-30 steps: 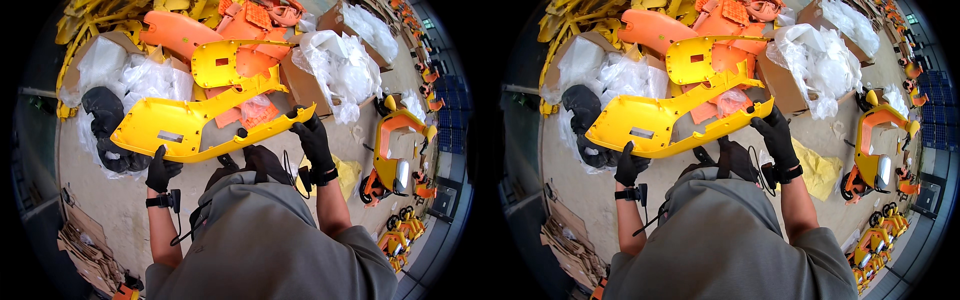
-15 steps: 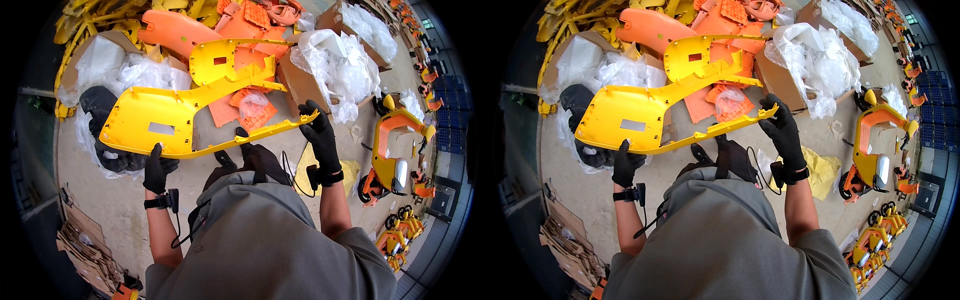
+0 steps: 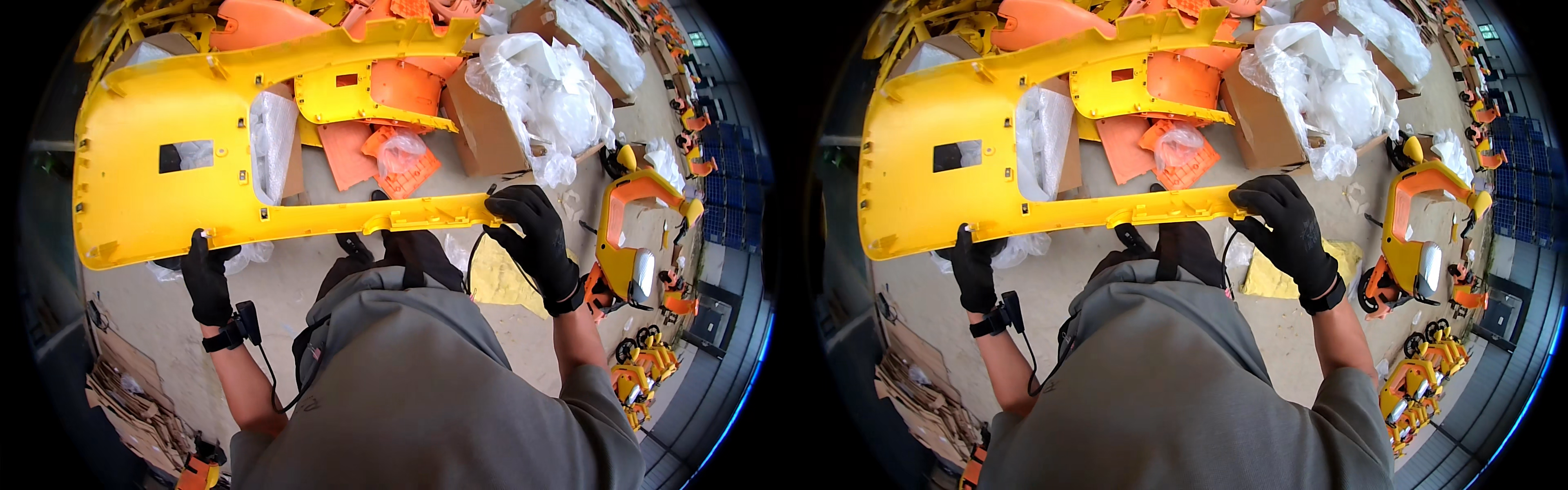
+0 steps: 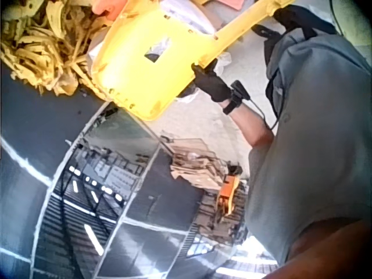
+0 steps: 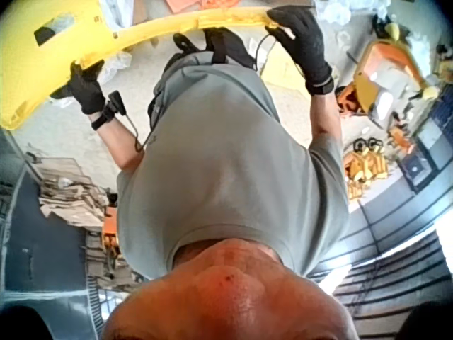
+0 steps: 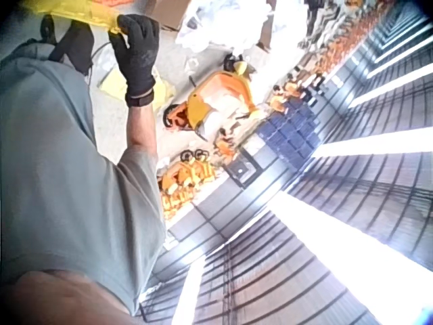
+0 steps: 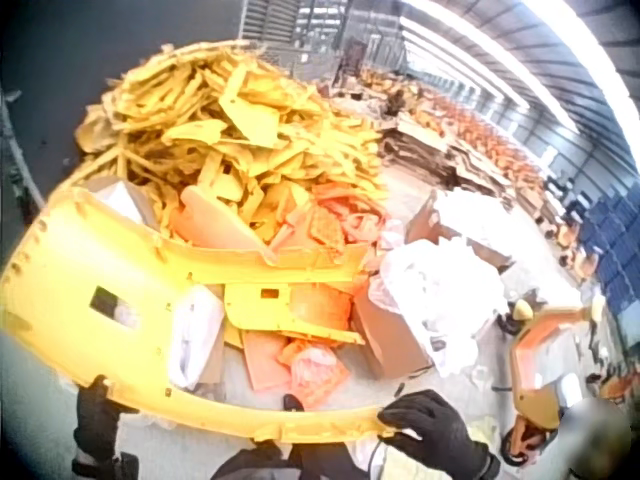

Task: The person walks through an assembly floor, picks up yellow plastic fairing components from a box and the ground, and begins aligning and snapping them together before attaching them to a scooter frame.

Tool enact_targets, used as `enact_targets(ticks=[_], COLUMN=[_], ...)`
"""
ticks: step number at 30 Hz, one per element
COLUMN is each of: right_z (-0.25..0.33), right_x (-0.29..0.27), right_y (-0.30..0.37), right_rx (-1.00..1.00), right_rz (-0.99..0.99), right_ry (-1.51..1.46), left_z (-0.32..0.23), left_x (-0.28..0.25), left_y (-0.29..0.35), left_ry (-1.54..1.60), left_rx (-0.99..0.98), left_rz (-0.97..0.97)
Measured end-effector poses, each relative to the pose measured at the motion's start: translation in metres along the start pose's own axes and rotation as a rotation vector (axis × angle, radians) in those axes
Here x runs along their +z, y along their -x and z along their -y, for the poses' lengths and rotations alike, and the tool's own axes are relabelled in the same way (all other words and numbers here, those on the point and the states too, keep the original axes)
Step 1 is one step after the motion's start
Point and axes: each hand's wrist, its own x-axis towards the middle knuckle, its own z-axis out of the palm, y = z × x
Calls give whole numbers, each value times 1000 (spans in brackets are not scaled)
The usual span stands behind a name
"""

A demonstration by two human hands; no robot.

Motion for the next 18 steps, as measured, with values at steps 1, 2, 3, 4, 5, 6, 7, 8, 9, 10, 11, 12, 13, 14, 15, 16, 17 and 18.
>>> enact_targets(ticks=[1,2,3,4,5,6,7,8,9,10,11,12,13,14,15,16,17,18], right_z=[0,0,0,2,4,4,4,4,4,4,3,2,2,1,1,1,1,2], right_x=[1,1,2,2,2,3,3,3,3,4,5,4,3,2,1,-1,-2,-3], right_y=[1,1,1,0,0,-1,-1,-1,-1,-1,-2,-2,-2,-3,-3,-3,-4,-5], right_rx=[-14,-30,-45,-51,-55,-59,-60,-62,-63,-71,-77,-83,-95,-107,-118,-123,-127,-131], right_rz=[-20,-43,-67,-88,-113,-138,-150,-162,-175,-185,-197,-209,-208,-207,-207,-205,-204,-202], right_ry=[32,65,97,112,128,145,145,146,147,134,121,109,112,113,114,109,102,96], left_z=[-1,-1,-1,-2,-13,-17,-19,-22,-27,-24,-25,-25,-25,-22,-18,-14,-13,-12], left_x=[-2,-7,-15,-19,-6,-5,-6,-5,-3,-8,-13,-14,-11,-15,-23,-27,-28,-28], left_y=[2,2,2,2,5,5,7,7,6,6,4,3,4,2,0,-1,-1,-2], left_ry=[-18,-95,-172,-249,12,-35,-83,-130,141,133,124,116,153,201,250,298,299,299], left_rx=[49,67,85,103,118,143,167,192,116,113,112,110,127,129,131,133,131,128], left_rz=[-14,-26,-38,-48,-77,-74,-70,-66,-76,-76,-74,-71,-88,-62,-37,-11,-29,-46])
